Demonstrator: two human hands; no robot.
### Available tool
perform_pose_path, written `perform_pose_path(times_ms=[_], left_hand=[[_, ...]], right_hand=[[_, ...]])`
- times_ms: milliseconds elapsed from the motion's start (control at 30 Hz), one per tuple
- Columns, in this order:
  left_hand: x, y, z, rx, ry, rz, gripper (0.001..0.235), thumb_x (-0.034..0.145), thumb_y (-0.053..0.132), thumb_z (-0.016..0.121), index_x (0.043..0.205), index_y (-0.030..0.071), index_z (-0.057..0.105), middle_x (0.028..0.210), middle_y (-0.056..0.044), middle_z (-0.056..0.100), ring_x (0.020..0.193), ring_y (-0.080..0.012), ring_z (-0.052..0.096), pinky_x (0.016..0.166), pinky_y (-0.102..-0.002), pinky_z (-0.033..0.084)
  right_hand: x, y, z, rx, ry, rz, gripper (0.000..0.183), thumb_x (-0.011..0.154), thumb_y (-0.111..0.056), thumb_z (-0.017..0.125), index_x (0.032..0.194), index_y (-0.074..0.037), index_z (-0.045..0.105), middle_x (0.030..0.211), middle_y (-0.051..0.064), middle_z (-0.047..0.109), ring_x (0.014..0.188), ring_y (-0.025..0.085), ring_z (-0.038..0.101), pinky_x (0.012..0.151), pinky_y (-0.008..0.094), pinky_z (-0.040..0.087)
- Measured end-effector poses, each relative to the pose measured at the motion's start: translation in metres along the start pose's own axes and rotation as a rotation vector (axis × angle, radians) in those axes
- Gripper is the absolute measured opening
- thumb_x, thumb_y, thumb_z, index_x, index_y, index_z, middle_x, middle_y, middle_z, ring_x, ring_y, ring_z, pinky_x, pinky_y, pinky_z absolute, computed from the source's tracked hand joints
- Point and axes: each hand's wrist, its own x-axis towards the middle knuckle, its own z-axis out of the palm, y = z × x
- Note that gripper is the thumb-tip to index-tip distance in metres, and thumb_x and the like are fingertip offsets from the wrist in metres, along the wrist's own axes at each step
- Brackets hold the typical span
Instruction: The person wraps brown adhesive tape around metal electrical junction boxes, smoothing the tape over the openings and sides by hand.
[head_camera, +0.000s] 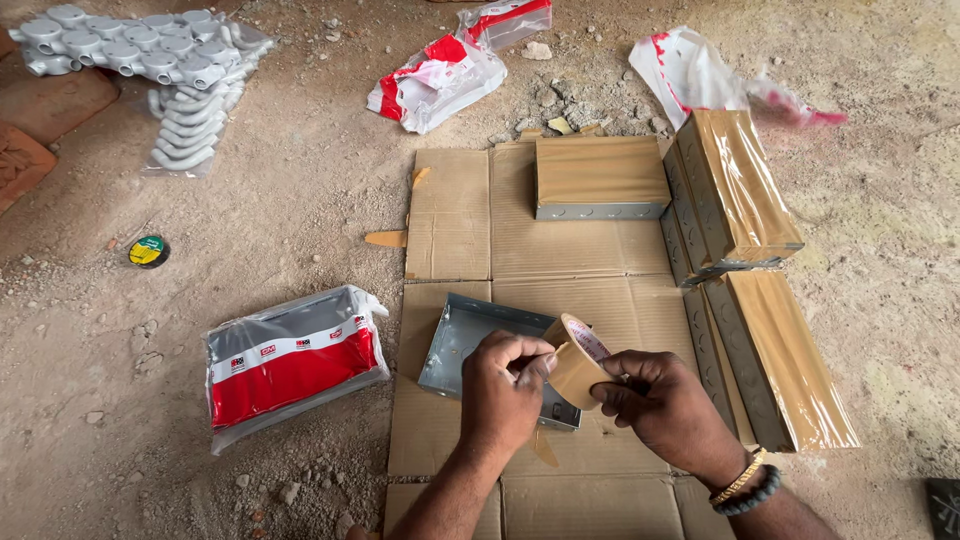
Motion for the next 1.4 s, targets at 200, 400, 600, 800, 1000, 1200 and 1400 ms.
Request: perform_pose_path(times_ms=[200, 400, 600, 800, 1000, 1200, 1400], left_hand=[[-0.008, 0.001, 0.008, 0.114, 0.041, 0.134, 0.007, 0.091, 0.003, 0.067, 0.086, 0.003, 0.062, 0.093, -0.011, 0.067, 0.089, -0.0301, 0.065, 0.076, -0.043, 0.052], [-0.006, 0.003, 0.008, 0.146, -0.02, 0.053, 0.007, 0.095, 0.008, 0.062, 0.09, 0.003, 0.06, 0.095, -0.011, 0.067, 0.093, -0.0312, 0.065, 0.08, -0.045, 0.053], [-0.006, 0.0, 0.014, 0.239, -0.07, 0.135, 0.003, 0.095, 0.004, 0.057, 0.093, 0.002, 0.058, 0.094, -0.015, 0.067, 0.094, -0.0361, 0.063, 0.08, -0.049, 0.05], [0.016, -0.008, 0.016, 0.155, -0.11, -0.128, 0.012, 0.1, 0.011, 0.054, 0.095, 0.002, 0.06, 0.092, -0.017, 0.073, 0.087, -0.0309, 0.072, 0.075, -0.043, 0.057], [0.056, -0.045, 0.005, 0.132, 0.12, -0.14, 0.02, 0.099, 0.021, 0.058, 0.1, 0.003, 0.068, 0.098, -0.017, 0.073, 0.09, -0.0313, 0.071, 0.078, -0.043, 0.057], [0.105, -0.093, -0.063, 0.245, 0.236, -0.247, 0.027, 0.103, 0.026, 0.057, 0.104, 0.002, 0.069, 0.098, -0.019, 0.073, 0.091, -0.0315, 0.07, 0.079, -0.046, 0.054], [0.116, -0.153, -0.085, -0.312, 0.135, -0.545, 0.013, 0.099, 0.016, 0.064, 0.104, 0.006, 0.071, 0.072, -0.003, 0.053, 0.059, -0.0136, 0.044, 0.05, -0.03, 0.035]], right_hand=[[-0.016, -0.037, -0.003, -0.415, -0.022, 0.082, 0.033, 0.082, -0.024, 0.085, 0.111, -0.011, 0.076, 0.073, 0.005, 0.075, 0.063, 0.019, 0.06, 0.062, 0.037, 0.051], [-0.017, -0.033, -0.007, -0.432, -0.017, -0.244, 0.046, 0.07, -0.025, 0.094, 0.11, -0.011, 0.076, 0.094, 0.007, 0.076, 0.087, 0.018, 0.067, 0.079, 0.035, 0.057], [-0.009, -0.018, -0.019, -0.194, -0.259, -0.096, 0.031, 0.082, -0.018, 0.081, 0.11, -0.006, 0.072, 0.088, 0.006, 0.079, 0.085, 0.019, 0.071, 0.08, 0.035, 0.058], [0.012, -0.013, -0.036, -0.155, -0.257, 0.0, 0.033, 0.078, -0.019, 0.08, 0.108, -0.006, 0.073, 0.088, 0.006, 0.082, 0.083, 0.018, 0.075, 0.08, 0.035, 0.063], [0.019, -0.003, -0.061, -0.164, -0.238, 0.207, 0.057, 0.064, -0.016, 0.094, 0.116, -0.009, 0.071, 0.096, 0.004, 0.081, 0.091, 0.018, 0.08, 0.089, 0.033, 0.061], [0.042, 0.035, -0.103, -0.254, -0.084, 0.326, 0.038, 0.069, -0.019, 0.094, 0.101, -0.007, 0.078, 0.089, 0.009, 0.084, 0.086, 0.019, 0.077, 0.084, 0.029, 0.062], [0.068, 0.084, -0.109, -0.145, -0.032, -0.037, 0.026, 0.084, -0.026, 0.084, 0.083, -0.002, 0.074, 0.067, 0.001, 0.063, 0.067, 0.009, 0.054, 0.061, 0.031, 0.047]])
